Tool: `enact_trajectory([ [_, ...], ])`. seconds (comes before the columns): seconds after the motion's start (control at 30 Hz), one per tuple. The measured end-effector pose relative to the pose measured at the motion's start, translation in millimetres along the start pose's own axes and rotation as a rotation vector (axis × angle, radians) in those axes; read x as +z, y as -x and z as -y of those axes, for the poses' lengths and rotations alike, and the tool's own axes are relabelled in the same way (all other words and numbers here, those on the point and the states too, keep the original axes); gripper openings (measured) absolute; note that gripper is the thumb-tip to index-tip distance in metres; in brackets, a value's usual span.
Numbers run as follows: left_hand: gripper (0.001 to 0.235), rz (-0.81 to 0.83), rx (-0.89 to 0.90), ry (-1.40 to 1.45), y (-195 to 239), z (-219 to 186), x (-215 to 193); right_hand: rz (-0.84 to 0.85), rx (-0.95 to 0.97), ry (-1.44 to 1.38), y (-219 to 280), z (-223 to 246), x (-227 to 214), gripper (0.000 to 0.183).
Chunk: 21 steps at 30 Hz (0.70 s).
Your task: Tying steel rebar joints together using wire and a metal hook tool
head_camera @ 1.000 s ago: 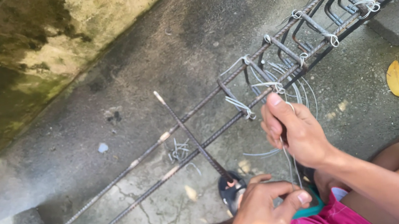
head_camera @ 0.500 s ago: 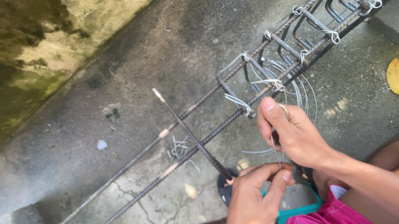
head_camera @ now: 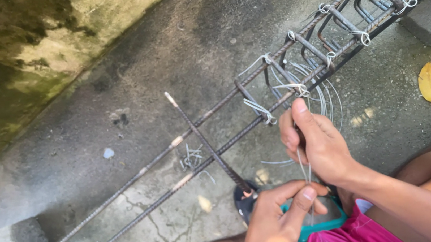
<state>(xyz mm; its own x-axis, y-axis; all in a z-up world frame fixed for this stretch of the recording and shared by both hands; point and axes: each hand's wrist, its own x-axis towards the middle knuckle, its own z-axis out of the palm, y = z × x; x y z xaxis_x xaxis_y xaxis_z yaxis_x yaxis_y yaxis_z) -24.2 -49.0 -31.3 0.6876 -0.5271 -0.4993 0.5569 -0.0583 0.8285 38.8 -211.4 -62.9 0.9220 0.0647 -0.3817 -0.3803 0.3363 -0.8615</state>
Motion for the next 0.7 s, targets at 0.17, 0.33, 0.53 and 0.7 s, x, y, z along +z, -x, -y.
enact_trajectory([
  [0.17,0.023,-0.089,0.014,-0.032,2,-7,1,0.159,-0.040,0.137,-7,11,-10,0.071],
  [0.33,0.026,-0.007,-0.018,-0.159,7,-20,7,0.096,-0.092,0.183,-3,21,-15,0.074],
  [0.53,0.022,0.018,0.111,-0.298,7,-24,3,0.043,-0.098,0.396,1,20,-16,0.071],
  [0.7,0.024,-0.022,0.057,-0.024,7,-6,-5,0.381,-0.029,0.048,-14,26,-27,0.053],
])
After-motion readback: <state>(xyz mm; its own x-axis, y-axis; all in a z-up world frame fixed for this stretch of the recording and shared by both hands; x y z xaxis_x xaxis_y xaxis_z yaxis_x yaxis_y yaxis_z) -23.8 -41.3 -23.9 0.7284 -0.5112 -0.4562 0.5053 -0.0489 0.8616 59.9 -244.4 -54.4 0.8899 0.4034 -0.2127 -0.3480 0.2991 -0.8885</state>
